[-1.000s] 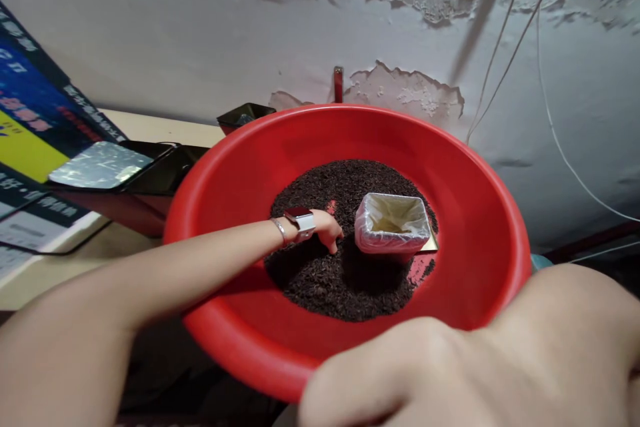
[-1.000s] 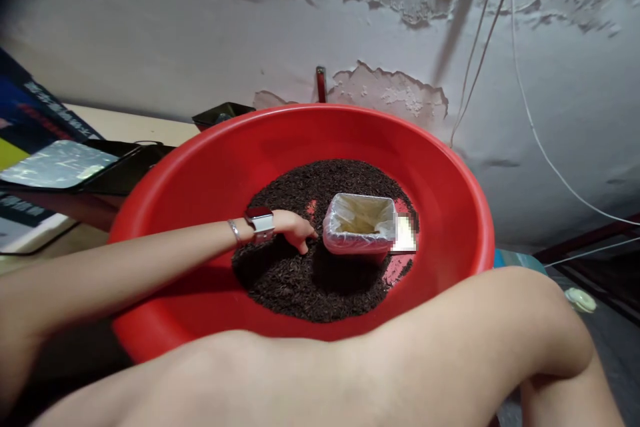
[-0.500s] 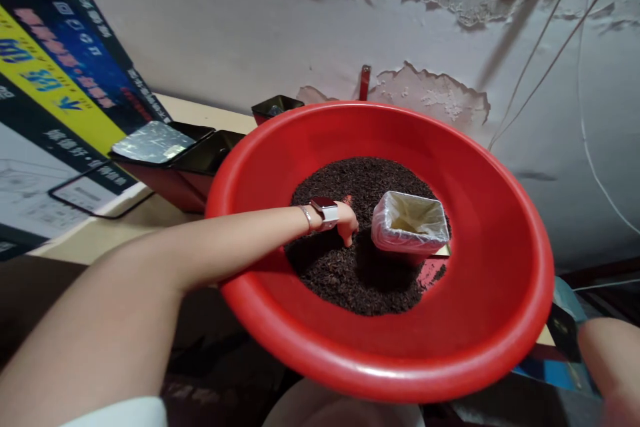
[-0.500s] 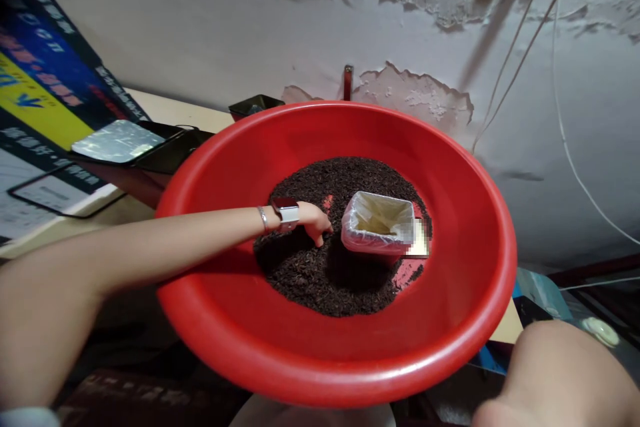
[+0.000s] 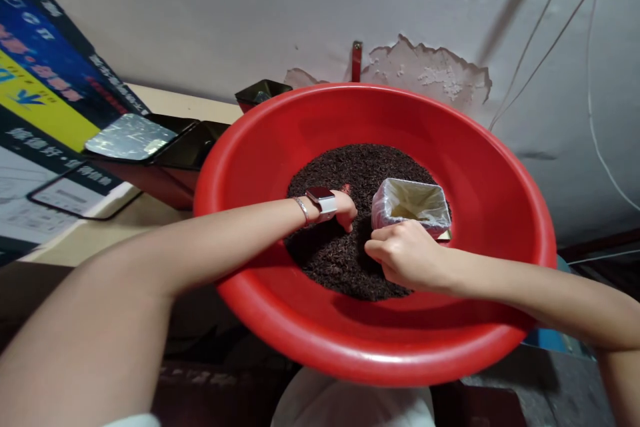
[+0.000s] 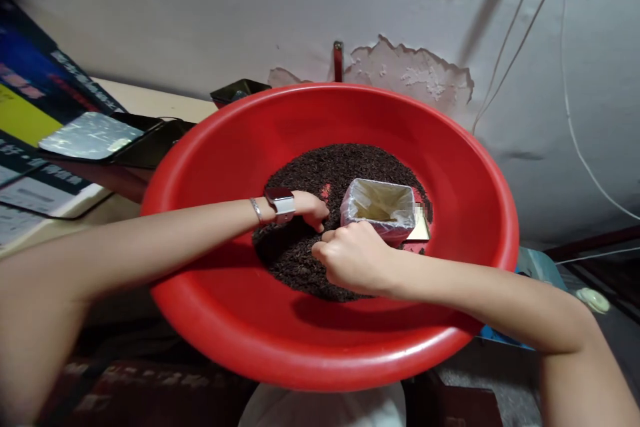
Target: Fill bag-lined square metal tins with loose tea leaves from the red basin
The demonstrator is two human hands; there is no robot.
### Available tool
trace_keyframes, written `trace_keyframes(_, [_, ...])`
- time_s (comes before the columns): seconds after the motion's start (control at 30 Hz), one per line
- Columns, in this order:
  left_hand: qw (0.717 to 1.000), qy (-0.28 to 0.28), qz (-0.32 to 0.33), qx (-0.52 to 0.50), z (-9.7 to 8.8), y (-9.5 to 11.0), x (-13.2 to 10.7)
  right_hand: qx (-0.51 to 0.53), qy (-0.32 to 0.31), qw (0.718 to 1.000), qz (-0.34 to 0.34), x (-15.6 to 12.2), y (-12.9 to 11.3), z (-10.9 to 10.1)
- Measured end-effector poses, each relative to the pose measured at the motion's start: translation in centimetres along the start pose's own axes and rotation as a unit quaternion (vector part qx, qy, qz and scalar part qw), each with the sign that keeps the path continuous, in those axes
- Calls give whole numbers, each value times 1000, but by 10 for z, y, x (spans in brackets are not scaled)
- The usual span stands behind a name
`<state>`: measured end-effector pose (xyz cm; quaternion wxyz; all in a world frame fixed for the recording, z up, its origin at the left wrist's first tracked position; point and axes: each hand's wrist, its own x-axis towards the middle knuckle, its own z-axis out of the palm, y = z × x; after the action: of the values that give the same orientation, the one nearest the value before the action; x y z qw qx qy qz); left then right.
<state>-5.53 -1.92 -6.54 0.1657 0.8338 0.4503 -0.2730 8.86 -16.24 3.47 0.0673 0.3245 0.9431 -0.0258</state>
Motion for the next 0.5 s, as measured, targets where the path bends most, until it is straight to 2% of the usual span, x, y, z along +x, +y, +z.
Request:
trace_keyframes(0.13, [1000, -22, -8, 19, -2, 6, -4, 7, 10, 1000, 16, -4, 0, -5])
trace_keyframes(0.4, [999, -13, -13, 31, -4, 8, -11, -1, 23, 1000, 4, -4, 2, 2])
trace_keyframes(0.5, [999, -12, -6, 32, -4, 6, -11, -20, 55, 998, -23, -9, -7, -15])
